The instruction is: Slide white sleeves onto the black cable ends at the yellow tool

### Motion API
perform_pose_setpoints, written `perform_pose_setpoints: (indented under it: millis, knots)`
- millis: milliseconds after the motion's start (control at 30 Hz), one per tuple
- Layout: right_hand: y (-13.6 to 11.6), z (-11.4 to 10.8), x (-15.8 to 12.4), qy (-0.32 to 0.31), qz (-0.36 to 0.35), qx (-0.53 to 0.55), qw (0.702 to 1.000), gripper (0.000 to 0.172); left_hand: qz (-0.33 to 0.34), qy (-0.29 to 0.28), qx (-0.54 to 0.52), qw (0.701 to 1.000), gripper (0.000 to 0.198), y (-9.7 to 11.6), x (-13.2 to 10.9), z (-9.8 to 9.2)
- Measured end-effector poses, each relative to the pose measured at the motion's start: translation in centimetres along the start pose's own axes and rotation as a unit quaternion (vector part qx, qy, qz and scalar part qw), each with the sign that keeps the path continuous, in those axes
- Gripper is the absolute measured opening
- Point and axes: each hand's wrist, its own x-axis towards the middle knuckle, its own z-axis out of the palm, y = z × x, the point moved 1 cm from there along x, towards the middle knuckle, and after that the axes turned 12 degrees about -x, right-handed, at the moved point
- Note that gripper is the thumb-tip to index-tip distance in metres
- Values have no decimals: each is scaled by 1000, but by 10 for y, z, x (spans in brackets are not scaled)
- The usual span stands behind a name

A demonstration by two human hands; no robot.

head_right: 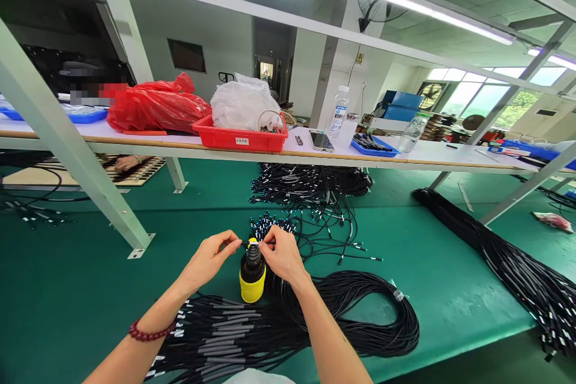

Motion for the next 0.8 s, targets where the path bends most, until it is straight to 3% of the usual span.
perform_pose_setpoints:
  millis: [667,800]
  knots:
    - [-4,-4,-1,-7,-4,-34,999,8,24,19,-9,999,16,1,1,-2]
    - [-6,-11,-3,-26,-26,-57,998,16,24,18,-6,1000,17,2,0,-5]
